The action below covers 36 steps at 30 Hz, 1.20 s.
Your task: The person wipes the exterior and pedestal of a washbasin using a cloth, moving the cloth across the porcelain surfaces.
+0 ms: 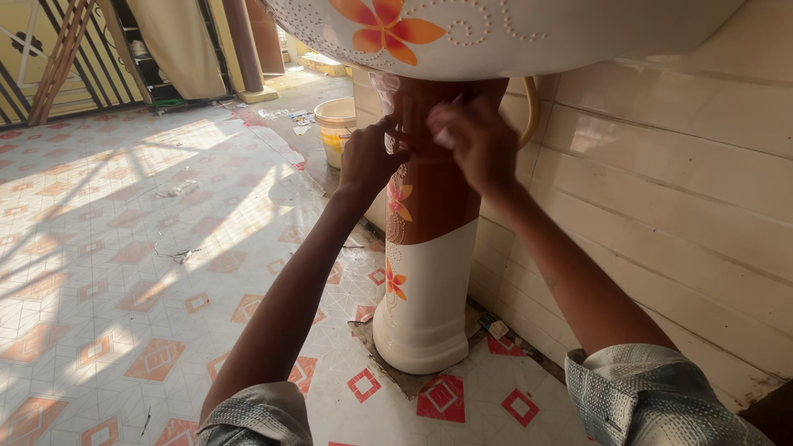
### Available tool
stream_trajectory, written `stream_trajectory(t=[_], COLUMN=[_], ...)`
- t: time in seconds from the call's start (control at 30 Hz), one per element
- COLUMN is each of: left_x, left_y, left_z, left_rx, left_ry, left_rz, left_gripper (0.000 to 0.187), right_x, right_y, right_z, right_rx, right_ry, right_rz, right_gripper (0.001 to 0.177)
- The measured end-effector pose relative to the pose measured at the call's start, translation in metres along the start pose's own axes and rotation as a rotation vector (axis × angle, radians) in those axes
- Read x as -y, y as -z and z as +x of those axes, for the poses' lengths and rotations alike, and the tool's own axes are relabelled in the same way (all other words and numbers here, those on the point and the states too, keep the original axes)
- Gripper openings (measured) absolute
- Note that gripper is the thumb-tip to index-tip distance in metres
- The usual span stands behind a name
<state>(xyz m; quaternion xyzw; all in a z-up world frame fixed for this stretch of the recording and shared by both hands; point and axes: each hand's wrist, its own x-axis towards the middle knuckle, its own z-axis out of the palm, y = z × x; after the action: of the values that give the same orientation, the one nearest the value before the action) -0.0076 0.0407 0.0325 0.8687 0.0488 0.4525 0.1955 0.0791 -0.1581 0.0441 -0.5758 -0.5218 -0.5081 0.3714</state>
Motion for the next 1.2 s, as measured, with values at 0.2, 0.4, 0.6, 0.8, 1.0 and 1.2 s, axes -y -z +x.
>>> stream_trajectory(t=[0.2, 0.4, 0.6, 0.8, 1.0, 1.2], left_x=[-0.015, -0.029, -0.033, -0.030, -0.030, -0.031], left_y=[0.003, 0.011, -0.002, -0.003, -0.008, -0.003], left_z=[0.004, 0.011, 0.002, 0.000, -0.003, -0.006], left_rx=[0.026, 0.123, 0.015, 0.046, 0.000, -0.006], left_ry=[0.060, 0.058, 0.098, 0.109, 0.123, 0.078], left_rz=[0.049, 0.173, 0.052, 0.005, 0.065, 0.017], left_gripper=[0.068, 0.062, 0.065, 0.051, 0.052, 0.054], right_x=[-0.025, -0.041, -0.055, -0.047, -0.068, -0.027], right_y=[-0.007, 0.006, 0.000, 0.000, -0.008, -0.004], right_z=[-0.034, -0.042, -0.013, -0.058, -0.011, -0.051], right_rx=[0.019, 0.102, -0.233, -0.119, -0.292, -0.017], right_ry=[-0.140, -0.104, -0.229, -0.227, -0.313, -0.073], right_rz=[-0.030, 0.048, 0.192, 0.181, 0.171, 0.110], right_gripper=[0.014, 0.007, 0.012, 0.017, 0.018, 0.017])
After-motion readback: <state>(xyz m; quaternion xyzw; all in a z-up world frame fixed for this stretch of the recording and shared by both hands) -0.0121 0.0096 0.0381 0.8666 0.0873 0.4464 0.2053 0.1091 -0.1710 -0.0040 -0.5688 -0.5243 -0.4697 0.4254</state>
